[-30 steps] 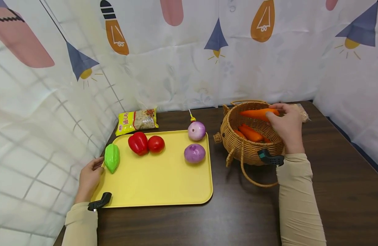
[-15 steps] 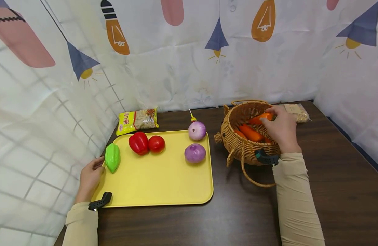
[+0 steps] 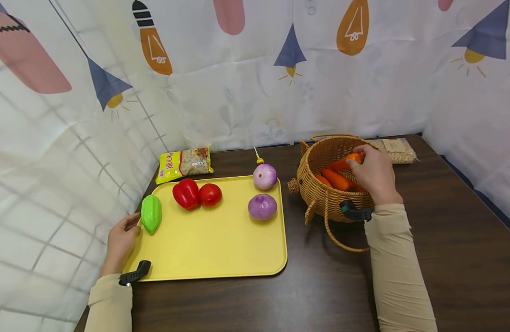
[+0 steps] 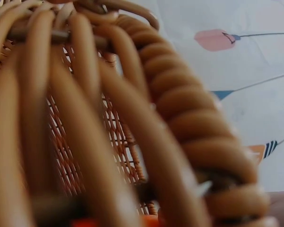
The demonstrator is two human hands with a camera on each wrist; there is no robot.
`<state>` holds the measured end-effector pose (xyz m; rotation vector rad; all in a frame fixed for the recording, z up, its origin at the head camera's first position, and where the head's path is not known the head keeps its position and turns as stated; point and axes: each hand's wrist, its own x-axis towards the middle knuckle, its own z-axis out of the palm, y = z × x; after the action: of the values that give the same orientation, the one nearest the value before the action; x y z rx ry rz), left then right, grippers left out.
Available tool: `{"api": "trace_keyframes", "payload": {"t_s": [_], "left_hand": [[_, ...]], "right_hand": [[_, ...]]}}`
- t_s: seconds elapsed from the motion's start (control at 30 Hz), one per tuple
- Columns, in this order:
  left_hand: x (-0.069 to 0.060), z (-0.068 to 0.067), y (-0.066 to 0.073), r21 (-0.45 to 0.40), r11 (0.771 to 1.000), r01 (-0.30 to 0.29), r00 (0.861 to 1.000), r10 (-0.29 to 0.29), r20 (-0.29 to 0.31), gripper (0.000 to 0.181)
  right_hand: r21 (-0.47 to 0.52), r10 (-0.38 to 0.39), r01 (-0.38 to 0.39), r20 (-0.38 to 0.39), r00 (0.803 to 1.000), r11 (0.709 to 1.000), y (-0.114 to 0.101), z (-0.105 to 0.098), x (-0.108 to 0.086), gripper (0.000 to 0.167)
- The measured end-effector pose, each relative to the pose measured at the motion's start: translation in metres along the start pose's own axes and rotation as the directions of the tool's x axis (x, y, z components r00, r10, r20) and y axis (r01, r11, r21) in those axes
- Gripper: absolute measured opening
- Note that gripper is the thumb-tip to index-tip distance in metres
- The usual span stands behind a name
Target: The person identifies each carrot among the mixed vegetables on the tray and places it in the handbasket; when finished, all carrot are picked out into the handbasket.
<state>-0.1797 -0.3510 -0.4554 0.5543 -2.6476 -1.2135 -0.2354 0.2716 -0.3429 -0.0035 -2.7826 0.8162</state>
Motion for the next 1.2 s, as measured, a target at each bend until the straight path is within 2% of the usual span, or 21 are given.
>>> {"api": "trace_keyframes", "payload": {"t_s": [0.37,0.7,0.8,0.87,0.93,1.03,1.1,1.2], "left_hand": [[0.000,-0.001,-0.003,-0.009,1.000,0.009,1.000,-0.009,0.003,0.048],[0.003,0.008,0.003,-0.014,1.000,-0.023,1.000,0.023,0.006,0.049],[0.005,0.008,0.004,-0.008,0.999,-0.041,0.999,0.041,0.020,0.048],[0.006,0.004,0.007,0.014,0.998,-0.061,0.997,0.060,0.052,0.049],[0.002,-0.003,0.012,0.025,0.996,-0.085,0.990,0.081,0.116,0.050],[-0.006,-0.017,0.026,0.059,0.989,-0.135,0.972,0.121,0.203,0.054],[-0.009,-0.026,0.040,0.078,0.982,-0.173,0.964,0.152,0.219,0.055],[-0.011,-0.035,0.073,0.130,0.960,-0.249,0.957,0.223,0.186,0.054]], "right_hand": [[0.004,-0.001,0.000,0.104,0.995,1.000,0.002,0.002,0.003,0.050],[0.018,-0.010,0.010,0.016,1.000,1.000,0.002,0.001,0.000,0.052],[0.057,-0.024,0.024,-0.005,1.000,0.998,-0.003,-0.001,-0.002,0.051],[0.105,-0.042,0.044,-0.017,0.999,0.993,-0.008,-0.002,-0.005,0.049],[0.155,-0.063,0.066,-0.024,0.998,0.986,-0.013,-0.003,-0.011,0.048],[0.215,-0.099,0.106,-0.041,0.994,0.971,-0.023,-0.005,-0.021,0.042],[0.246,-0.126,0.132,-0.040,0.991,0.960,-0.031,-0.007,-0.028,0.038],[0.265,-0.187,0.187,-0.024,0.982,0.946,-0.046,-0.010,-0.034,0.033]]}}
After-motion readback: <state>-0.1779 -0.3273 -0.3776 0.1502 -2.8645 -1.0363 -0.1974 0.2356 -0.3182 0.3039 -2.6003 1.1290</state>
